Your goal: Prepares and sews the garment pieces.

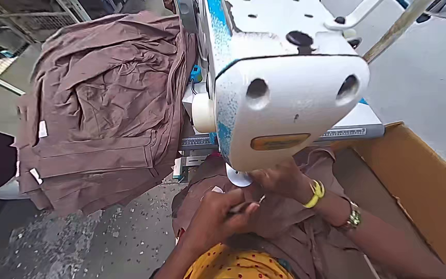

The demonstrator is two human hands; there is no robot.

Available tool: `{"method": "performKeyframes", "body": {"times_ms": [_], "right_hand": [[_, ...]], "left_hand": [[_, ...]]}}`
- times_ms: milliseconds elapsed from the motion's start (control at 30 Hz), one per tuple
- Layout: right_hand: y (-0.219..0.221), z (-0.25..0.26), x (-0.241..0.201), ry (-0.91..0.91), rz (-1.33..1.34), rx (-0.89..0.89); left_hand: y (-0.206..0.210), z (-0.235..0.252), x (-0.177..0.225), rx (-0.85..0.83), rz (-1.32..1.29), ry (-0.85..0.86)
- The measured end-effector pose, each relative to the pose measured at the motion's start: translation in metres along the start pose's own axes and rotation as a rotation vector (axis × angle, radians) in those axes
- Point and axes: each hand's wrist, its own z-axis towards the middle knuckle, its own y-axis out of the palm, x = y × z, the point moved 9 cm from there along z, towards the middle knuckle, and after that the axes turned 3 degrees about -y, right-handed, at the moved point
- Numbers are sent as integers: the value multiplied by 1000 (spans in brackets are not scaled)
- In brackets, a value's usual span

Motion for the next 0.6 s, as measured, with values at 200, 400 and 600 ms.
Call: {"method": "performKeyframes", "body": {"times_ms": [200,400,600], "right_hand": [[19,-15,16,343,652,-229],[39,-32,49,781,572,-304],[42,-34,56,856,703,-278]], "left_hand": [[-64,-16,-26,159,-216,-198],[-125,-42,-108,334,-221,-581],[-118,-44,-117,332,-212,-617]]}}
